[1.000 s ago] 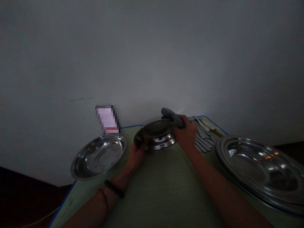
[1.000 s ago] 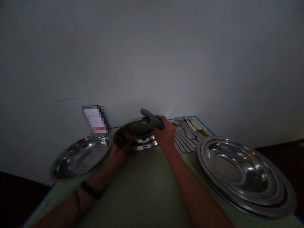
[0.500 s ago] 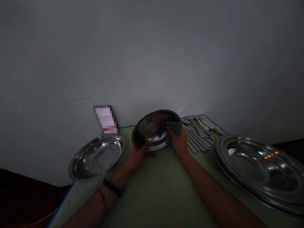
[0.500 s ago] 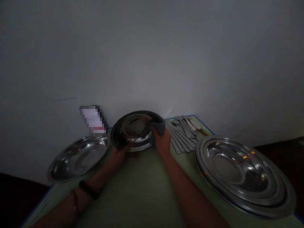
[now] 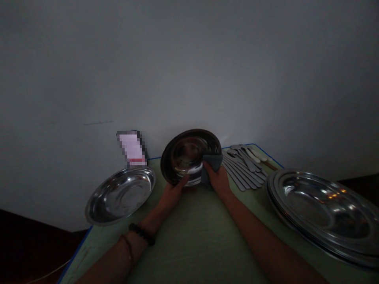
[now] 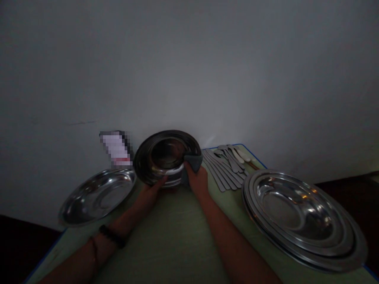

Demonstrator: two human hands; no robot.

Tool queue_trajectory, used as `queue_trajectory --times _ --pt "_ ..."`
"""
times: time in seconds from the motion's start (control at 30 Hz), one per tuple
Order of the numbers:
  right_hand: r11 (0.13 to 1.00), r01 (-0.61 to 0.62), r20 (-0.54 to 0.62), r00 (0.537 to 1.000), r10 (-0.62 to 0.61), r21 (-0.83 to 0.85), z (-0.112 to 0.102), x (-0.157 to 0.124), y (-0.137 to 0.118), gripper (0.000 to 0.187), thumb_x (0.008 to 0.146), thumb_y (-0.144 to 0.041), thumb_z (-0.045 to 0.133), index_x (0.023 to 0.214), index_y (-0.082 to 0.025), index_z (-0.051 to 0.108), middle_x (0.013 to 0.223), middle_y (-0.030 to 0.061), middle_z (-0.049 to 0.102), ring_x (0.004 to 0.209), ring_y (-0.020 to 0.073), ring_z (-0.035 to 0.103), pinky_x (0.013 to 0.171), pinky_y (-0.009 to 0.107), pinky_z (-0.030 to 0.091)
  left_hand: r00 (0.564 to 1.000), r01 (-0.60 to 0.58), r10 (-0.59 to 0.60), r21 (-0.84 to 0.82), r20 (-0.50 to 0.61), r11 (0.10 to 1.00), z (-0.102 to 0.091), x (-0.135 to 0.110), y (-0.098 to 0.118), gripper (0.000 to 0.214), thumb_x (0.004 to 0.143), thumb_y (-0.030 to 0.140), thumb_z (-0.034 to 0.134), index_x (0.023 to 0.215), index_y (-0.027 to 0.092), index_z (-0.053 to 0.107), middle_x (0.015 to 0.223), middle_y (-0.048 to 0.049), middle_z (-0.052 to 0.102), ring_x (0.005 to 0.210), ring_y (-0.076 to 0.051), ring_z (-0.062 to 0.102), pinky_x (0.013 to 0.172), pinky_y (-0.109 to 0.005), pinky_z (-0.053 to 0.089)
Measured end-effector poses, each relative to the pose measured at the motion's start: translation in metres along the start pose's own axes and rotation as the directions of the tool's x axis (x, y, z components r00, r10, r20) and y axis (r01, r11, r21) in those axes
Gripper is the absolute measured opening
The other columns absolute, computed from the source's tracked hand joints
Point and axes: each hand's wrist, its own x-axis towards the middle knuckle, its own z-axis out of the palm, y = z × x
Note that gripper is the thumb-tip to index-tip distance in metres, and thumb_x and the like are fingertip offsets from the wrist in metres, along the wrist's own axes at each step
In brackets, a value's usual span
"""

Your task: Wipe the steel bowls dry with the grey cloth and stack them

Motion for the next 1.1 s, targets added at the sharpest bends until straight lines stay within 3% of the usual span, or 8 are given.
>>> queue_trajectory --times 0.1,0.23,0.5,0.57,0.67,0.87,1.0,1.1 --pt "0.998 -0.027 -0.055 0.998 0.030 0.052 -0.002 0.002 0.003 0.046 0.074 -0.059 0.057 0.077 -0.014 0.069 0.075 0.0082 0.071 0.079 0.0257 0.066 0.063 0.031 0.047 0.985 0.162 -0.167 -0.095 -0.045 0.982 0.000 -0.002 0.006 0.043 0.076 0.040 0.067 0.113 0.017 0.063 0.115 -0.0133 0.067 0.096 -0.033 0.067 0.058 -0.043 0.062" --pt "0.991 -0.035 -0.082 0.996 0.046 0.126 -0.003 0.002 0.001 0.046 0.073 -0.058 0.058 0.082 -0.014 0.069 0.077 0.0070 0.071 0.081 0.0245 0.065 0.066 0.030 0.048 0.987 0.128 -0.135 -0.083 -0.083 0.988 -0.003 -0.001 0.009 0.033 0.076 0.035 0.065 0.104 0.017 0.064 0.111 -0.0116 0.067 0.089 -0.030 0.067 0.053 -0.040 0.061" --pt "0.999 -0.053 -0.057 0.997 0.053 0.009 -0.002 -0.006 -0.006 0.046 0.071 -0.061 0.057 0.059 -0.017 0.064 0.057 0.0048 0.065 0.064 0.0239 0.064 0.054 0.029 0.044 0.975 0.207 -0.215 -0.124 -0.055 0.970 -0.004 0.001 0.001 0.028 0.075 0.035 0.065 0.100 0.021 0.064 0.109 -0.0096 0.070 0.087 -0.033 0.068 0.063 -0.050 0.059" --pt "0.997 -0.080 -0.059 0.995 0.080 0.002 -0.002 -0.006 -0.007 0.047 0.069 -0.062 0.058 0.059 -0.017 0.065 0.056 0.0056 0.065 0.064 0.0251 0.064 0.053 0.030 0.044 0.984 0.158 -0.159 -0.025 -0.078 0.987 -0.004 -0.001 0.001 0.027 0.075 0.034 0.064 0.098 0.020 0.065 0.105 -0.0107 0.071 0.095 -0.034 0.067 0.074 -0.053 0.057" --pt "0.995 -0.099 -0.043 0.994 0.101 0.030 0.000 0.000 -0.012 0.047 0.067 -0.062 0.060 0.066 -0.015 0.068 0.063 0.0072 0.069 0.068 0.0265 0.066 0.055 0.031 0.046 0.991 -0.062 0.082 0.184 -0.107 0.981 -0.003 -0.006 0.007 0.031 0.076 0.031 0.064 0.104 0.019 0.065 0.109 -0.0113 0.070 0.110 -0.032 0.061 0.096 -0.053 0.046" --pt "0.999 0.002 -0.072 0.997 -0.005 -0.040 0.012 0.041 -0.058 0.052 0.070 -0.061 0.060 0.082 -0.011 0.070 0.078 0.0137 0.072 0.080 0.0308 0.067 0.064 0.037 0.048 0.893 -0.300 0.339 0.169 -0.296 0.939 -0.002 0.018 0.059 0.038 0.075 0.025 0.063 0.112 0.018 0.060 0.121 -0.0082 0.064 0.118 -0.025 0.055 0.103 -0.041 0.040" --pt "0.983 0.149 -0.054 0.986 -0.155 -0.104 0.017 0.068 -0.089 0.050 0.070 -0.055 0.062 0.090 -0.010 0.070 0.085 0.0151 0.072 0.081 0.0296 0.066 0.068 0.038 0.048 0.890 -0.274 0.270 0.042 -0.367 0.961 -0.016 0.058 0.099 0.021 0.079 0.020 0.050 0.091 0.018 0.067 0.102 -0.0069 0.071 0.106 -0.024 0.062 0.095 -0.040 0.047" --pt "0.963 0.232 0.034 0.973 -0.229 -0.135 0.018 0.078 -0.095 0.045 0.070 -0.050 0.064 0.093 -0.011 0.070 0.084 0.0116 0.072 0.078 0.0268 0.065 0.068 0.036 0.048 0.888 -0.291 0.264 -0.015 -0.375 0.957 -0.031 0.075 0.104 0.033 0.073 0.015 0.053 0.101 0.021 0.068 0.114 -0.0042 0.069 0.110 -0.023 0.061 0.096 -0.039 0.046"
